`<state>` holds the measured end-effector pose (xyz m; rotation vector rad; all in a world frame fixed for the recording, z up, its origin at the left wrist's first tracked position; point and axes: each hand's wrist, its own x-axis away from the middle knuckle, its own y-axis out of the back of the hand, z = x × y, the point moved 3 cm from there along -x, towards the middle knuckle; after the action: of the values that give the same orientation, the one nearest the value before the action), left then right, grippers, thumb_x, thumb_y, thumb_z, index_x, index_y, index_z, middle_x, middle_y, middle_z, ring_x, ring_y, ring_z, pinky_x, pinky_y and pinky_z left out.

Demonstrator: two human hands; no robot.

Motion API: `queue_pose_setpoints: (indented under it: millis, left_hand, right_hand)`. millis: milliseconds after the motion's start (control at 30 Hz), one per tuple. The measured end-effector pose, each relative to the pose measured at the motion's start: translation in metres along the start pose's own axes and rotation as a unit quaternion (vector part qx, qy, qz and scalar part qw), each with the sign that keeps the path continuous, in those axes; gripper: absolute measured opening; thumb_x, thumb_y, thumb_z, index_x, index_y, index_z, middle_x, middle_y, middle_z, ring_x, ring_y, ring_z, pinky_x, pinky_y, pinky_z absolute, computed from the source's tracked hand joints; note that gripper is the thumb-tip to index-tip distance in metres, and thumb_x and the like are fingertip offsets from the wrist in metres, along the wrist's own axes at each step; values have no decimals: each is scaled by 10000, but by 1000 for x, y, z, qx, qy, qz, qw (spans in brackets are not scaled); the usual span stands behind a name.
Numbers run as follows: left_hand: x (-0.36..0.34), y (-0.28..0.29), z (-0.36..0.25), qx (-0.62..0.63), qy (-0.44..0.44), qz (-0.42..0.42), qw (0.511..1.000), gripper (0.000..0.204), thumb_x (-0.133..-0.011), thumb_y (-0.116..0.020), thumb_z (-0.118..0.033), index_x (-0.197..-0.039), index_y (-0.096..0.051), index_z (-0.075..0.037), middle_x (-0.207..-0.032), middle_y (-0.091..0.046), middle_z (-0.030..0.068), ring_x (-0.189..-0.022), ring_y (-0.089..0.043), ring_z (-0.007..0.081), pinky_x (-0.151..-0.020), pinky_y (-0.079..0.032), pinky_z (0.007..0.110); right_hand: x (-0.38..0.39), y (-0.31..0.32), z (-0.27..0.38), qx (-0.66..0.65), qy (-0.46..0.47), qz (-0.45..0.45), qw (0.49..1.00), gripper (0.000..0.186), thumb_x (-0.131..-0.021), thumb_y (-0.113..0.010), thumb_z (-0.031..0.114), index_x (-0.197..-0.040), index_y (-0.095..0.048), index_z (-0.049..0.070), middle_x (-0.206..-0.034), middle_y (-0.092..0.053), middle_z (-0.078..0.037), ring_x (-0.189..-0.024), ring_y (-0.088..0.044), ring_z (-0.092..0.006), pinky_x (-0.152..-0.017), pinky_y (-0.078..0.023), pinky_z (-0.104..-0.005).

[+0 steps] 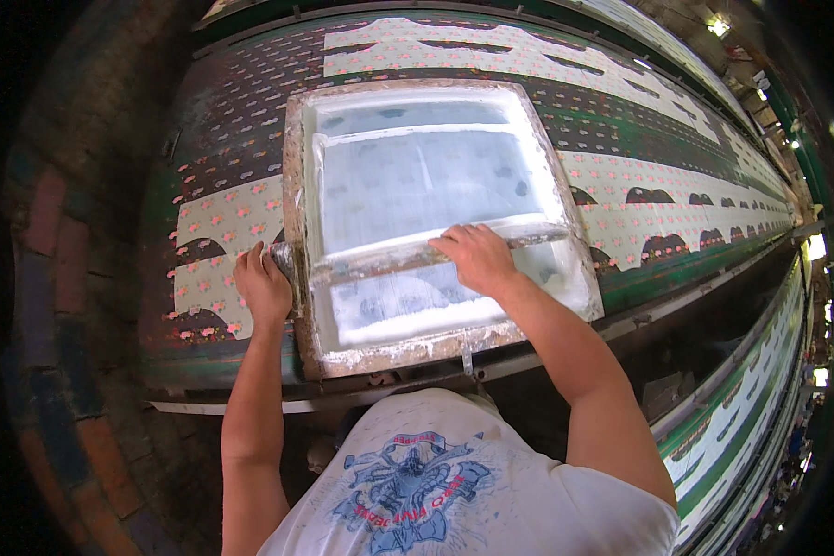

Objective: The person repeatedly places a screen-printing frame onto a patterned conveyor belt, pulls a squeegee across the frame to spread ink, lifts the frame, and repeats the cycle. The person then carries the frame away from the conveyor toward a workbench area.

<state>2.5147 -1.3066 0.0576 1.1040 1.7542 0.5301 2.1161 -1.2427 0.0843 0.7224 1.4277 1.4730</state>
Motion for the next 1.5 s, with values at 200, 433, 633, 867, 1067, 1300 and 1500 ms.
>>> queue_pose_setpoints:
  millis: [200,433,633,867,1067,1300,1500]
  left_hand:
    - [-1,-4,-8,-21,-7,1,1000,323,-1050,-592,-59,-1350,-646,49,-1259,-650,264,-1188,-586,461,-1025,-461,575]
    - [-8,-8,-19,-39,-8,9,999,343,-1046,-603,-55,-1373,-619,46,-1265,-636,255,-1182,-579,453,-1017,-464,569]
    - [-17,-16,-23,-68,-23,-4,997,348,-1037,-621,-59,-1371,-619,41,-1293,-621,255,-1182,-579,445,-1019,-469,568]
    - [-8,-9,-31,-99,-24,-4,995,342,-1041,-626,-66,-1367,-619,40,-1281,-637,239,-1188,-577,439,-1030,-462,572]
    - [-8,-4,-36,-101,-14,22,995,316,-1038,-624,-52,-1340,-635,42,-1278,-646,235,-1187,-576,436,-1035,-459,573]
    - [-14,-12,-38,-93,10,47,994,333,-1080,-576,-87,-1395,-620,13,-1352,-613,233,-1270,-552,430,-1093,-452,548]
    - [-10,-9,-38,-77,-22,23,996,342,-1041,-603,-38,-1378,-620,16,-1286,-636,246,-1204,-576,449,-1035,-471,566]
  right_hand:
    - [-90,-8,-74,23,-11,-3,1000,462,-913,-657,-6,-1313,-778,191,-1164,-738,-85,-1072,-730,-296,-949,-566,-442]
    - [-178,-15,-146,1,-7,-13,1000,460,-902,-665,0,-1302,-778,196,-1130,-727,-108,-1076,-729,-326,-948,-569,-460]
    - [-221,-15,-174,26,-26,-4,999,464,-911,-663,-8,-1324,-762,177,-1162,-724,-84,-1104,-712,-309,-972,-545,-468]
    - [-167,-24,-153,-1,0,-56,998,481,-902,-652,-24,-1307,-785,198,-1148,-735,-83,-1079,-725,-299,-939,-545,-440]
    - [-200,0,-176,-28,-18,-17,999,518,-879,-647,-48,-1313,-781,201,-1165,-751,-104,-1104,-735,-352,-970,-577,-495]
    - [-233,-1,-211,-17,-25,7,1000,463,-887,-642,-18,-1282,-778,180,-1185,-752,-137,-1144,-729,-361,-978,-588,-511]
    - [-233,13,-200,-49,-9,73,996,378,-903,-620,50,-1239,-771,135,-1199,-752,-170,-1141,-723,-393,-956,-583,-532]
